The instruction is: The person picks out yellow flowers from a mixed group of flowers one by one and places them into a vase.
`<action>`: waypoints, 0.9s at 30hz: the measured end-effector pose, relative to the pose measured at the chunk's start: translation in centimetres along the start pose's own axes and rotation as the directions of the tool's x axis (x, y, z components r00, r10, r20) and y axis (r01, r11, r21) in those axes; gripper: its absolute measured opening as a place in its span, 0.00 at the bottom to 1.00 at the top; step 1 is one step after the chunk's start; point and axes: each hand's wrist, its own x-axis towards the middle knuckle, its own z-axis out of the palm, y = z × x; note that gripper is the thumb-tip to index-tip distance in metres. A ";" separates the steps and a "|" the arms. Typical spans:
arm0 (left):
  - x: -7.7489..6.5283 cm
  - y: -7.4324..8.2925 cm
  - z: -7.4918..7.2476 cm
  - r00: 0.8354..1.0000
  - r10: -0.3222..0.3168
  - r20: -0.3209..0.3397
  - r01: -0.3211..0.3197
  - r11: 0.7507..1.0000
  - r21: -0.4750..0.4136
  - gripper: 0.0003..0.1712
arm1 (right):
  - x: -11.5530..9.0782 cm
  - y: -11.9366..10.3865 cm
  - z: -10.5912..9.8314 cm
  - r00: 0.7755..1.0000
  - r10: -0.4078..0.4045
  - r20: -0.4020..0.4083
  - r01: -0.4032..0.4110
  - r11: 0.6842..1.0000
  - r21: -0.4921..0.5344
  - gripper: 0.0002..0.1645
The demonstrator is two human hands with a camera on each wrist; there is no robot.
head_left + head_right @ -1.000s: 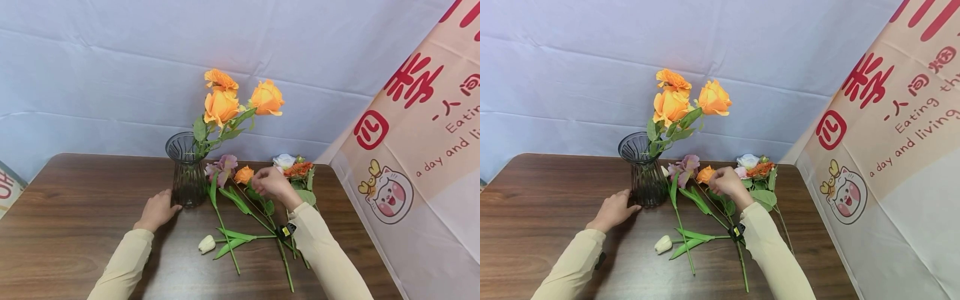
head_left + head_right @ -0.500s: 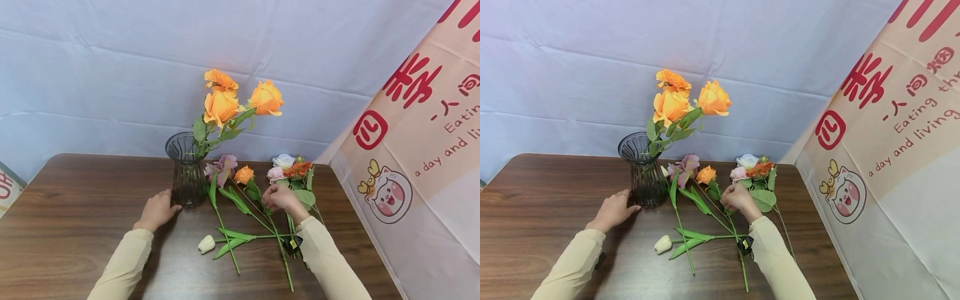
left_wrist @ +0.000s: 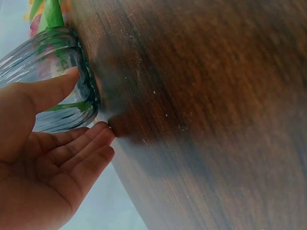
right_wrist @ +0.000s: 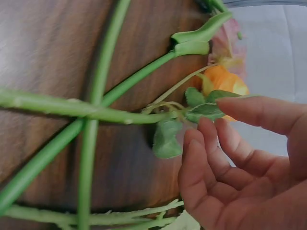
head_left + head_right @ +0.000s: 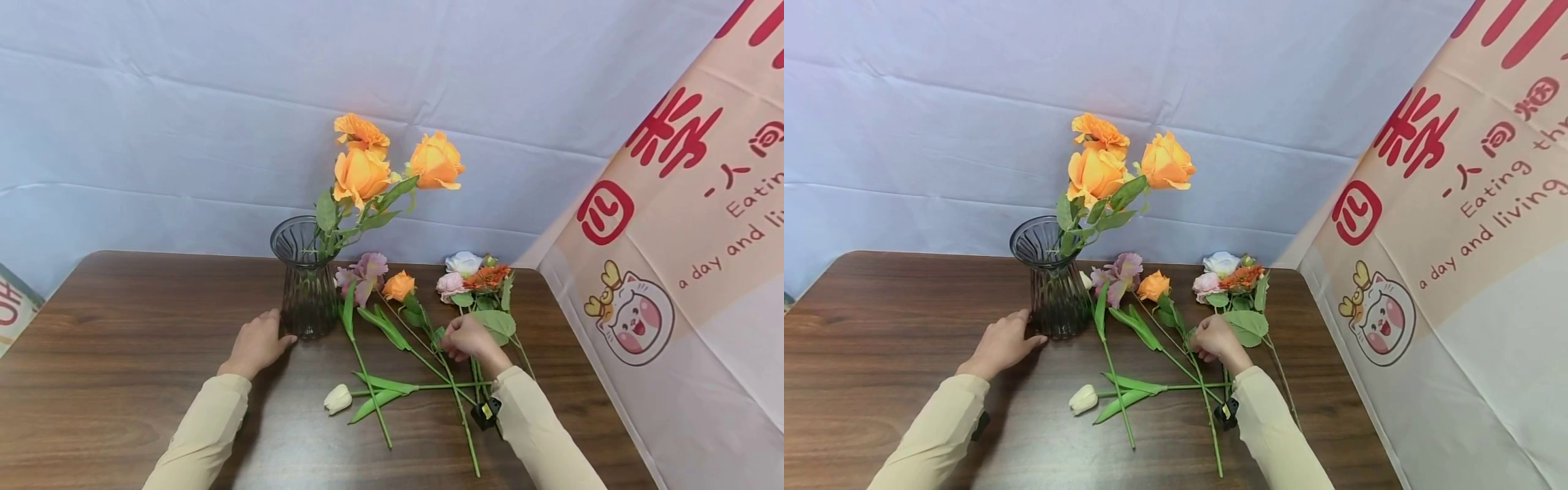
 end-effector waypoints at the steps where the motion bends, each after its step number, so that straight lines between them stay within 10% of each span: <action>1: 0.0 0.0 0.0 1.000 0.001 0.000 -0.001 1.000 0.000 0.36 | 0.0 0.2 0.1 1.000 0.006 0.001 -0.006 1.000 -0.008 0.06; 27: -0.1 -0.1 0.0 1.000 0.005 -0.004 -0.005 1.000 -0.011 0.35 | -0.3 2.1 0.8 0.996 0.059 0.062 -0.055 0.997 -0.061 0.07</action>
